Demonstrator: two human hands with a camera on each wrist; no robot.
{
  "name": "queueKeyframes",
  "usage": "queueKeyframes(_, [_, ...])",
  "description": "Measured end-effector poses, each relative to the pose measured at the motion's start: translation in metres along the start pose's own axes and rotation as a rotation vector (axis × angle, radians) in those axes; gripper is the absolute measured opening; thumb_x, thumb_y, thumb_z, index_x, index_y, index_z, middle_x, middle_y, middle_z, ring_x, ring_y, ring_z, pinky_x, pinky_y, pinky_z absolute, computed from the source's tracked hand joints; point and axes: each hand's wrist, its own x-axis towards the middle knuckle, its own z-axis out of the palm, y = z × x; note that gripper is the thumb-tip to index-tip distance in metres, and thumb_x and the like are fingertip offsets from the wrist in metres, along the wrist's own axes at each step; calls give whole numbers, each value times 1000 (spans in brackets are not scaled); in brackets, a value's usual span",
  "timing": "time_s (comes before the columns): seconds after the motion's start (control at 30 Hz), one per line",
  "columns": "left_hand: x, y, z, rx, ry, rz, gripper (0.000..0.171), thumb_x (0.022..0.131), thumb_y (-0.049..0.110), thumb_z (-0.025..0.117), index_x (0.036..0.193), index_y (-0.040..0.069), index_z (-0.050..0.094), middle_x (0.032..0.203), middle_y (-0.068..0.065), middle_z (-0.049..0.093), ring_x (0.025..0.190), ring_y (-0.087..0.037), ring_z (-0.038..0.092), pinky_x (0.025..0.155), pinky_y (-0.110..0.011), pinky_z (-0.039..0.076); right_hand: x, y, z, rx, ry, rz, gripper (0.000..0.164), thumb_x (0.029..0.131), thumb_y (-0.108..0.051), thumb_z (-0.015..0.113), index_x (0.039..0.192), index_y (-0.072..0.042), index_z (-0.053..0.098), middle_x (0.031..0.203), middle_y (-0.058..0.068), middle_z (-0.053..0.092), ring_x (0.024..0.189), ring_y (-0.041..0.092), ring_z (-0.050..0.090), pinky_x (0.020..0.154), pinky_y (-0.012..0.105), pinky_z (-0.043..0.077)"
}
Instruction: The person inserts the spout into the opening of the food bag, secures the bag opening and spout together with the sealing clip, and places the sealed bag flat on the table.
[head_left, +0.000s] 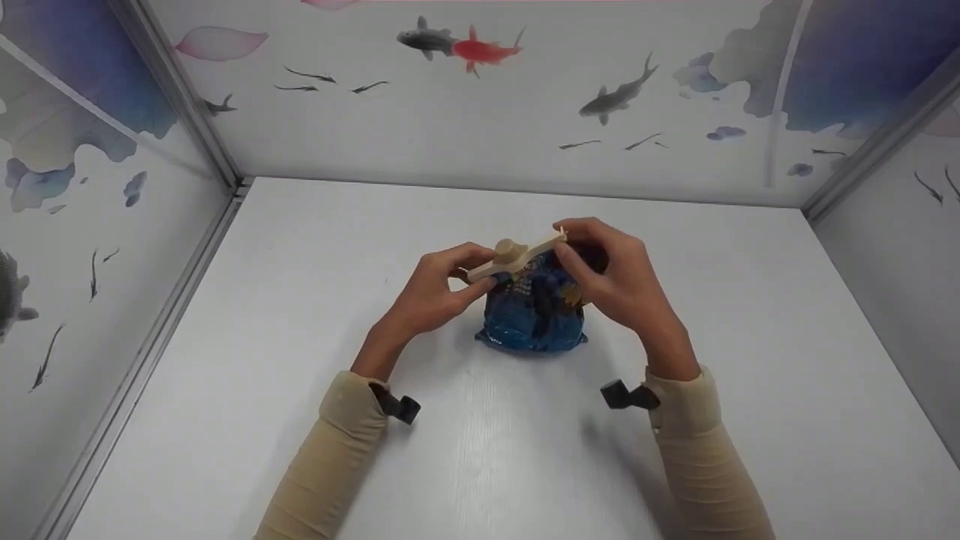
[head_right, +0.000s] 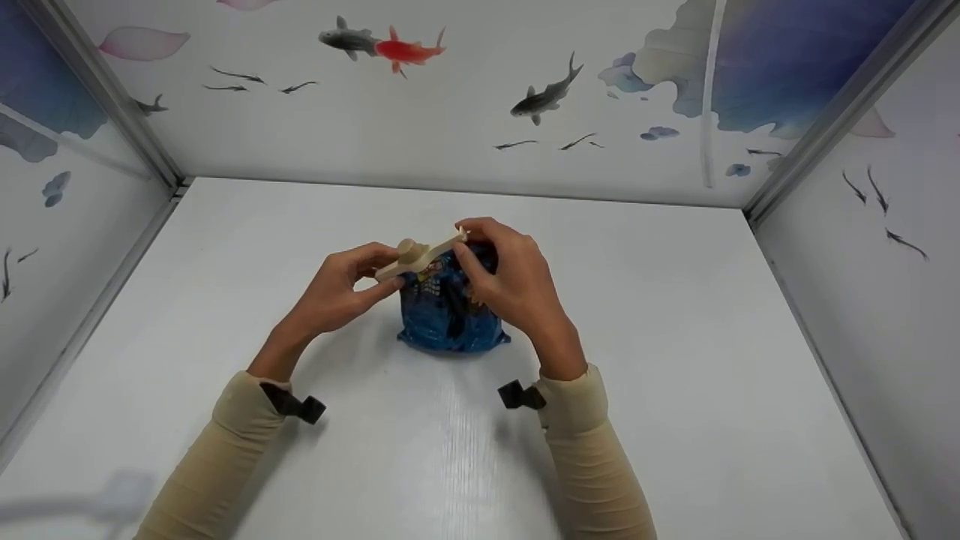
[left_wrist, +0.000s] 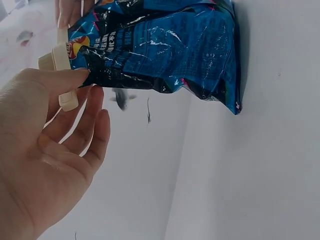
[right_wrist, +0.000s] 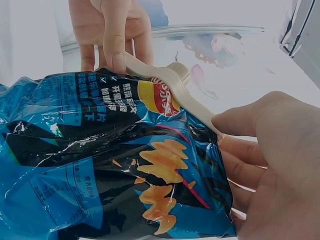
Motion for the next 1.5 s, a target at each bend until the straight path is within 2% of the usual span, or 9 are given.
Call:
queueKeyframes(0.17, [0,0,1,7,-1,8,36,104,17,74,140,14,70,136,-5,75,122,-18,72,97,-39,63,-1,2,-3,-2,18,21,34,108,-23,70,141,-16,69,125,4,78,115,19,72,104,45,62])
queueKeyframes(0.4, [0,0,1,20,4,0,34,104,17,74,138,14,71,133,-4,76,119,-17,72,97,-36,63,-2,4,-9,-7,14,34,39,105,-29,74,143,-17,68,125,6,76,123,22,69,110,51,56])
queueKeyframes(0.57, [1,1,2,19,13,-1,31,104,16,74,135,13,72,130,-5,78,114,-17,73,95,-37,63,-5,8,-18,-29,-37,54,55,101,-36,80,150,-19,62,135,7,73,134,28,63,119,60,45])
queueKeyframes(0.73, [1,0,3,19,22,8,31,104,15,74,135,13,72,127,-4,79,112,-17,74,94,-36,64,-11,16,-26,-51,-76,79,69,96,-37,85,156,-19,55,141,9,69,138,30,61,125,66,37])
queueKeyframes(0.87, [0,-1,3,22,27,6,31,104,15,74,135,13,72,127,-4,79,112,-16,73,94,-36,64,-16,26,-27,-45,-107,113,87,92,-38,89,164,-23,42,148,9,65,142,32,57,125,67,38])
queueKeyframes(1.0, [0,-1,2,22,30,-1,31,104,16,74,135,13,72,128,-3,78,112,-15,73,94,-34,63,-22,35,-26,-32,-113,140,106,91,-39,90,172,-27,22,154,10,61,145,36,55,123,69,40])
queueKeyframes(1.2, [0,-2,3,17,24,-3,31,104,17,73,135,13,72,128,-3,78,112,-15,72,94,-35,63,-32,49,-23,-6,-130,210,125,92,-42,88,175,-28,-4,157,18,57,140,40,59,121,73,40])
queueKeyframes(1.37, [0,-3,3,22,12,-3,29,105,18,72,134,13,73,127,-4,78,110,-17,72,94,-38,64,-40,61,-15,27,-151,209,119,93,-42,87,175,-32,2,151,17,63,131,38,67,113,67,51])
queueKeyframes(1.5, [-1,-3,2,36,-6,-17,28,105,21,72,132,12,73,125,-4,77,108,-17,71,94,-38,64,-44,69,-9,45,-164,169,106,94,-35,88,173,-26,18,148,11,66,125,32,70,109,59,57])
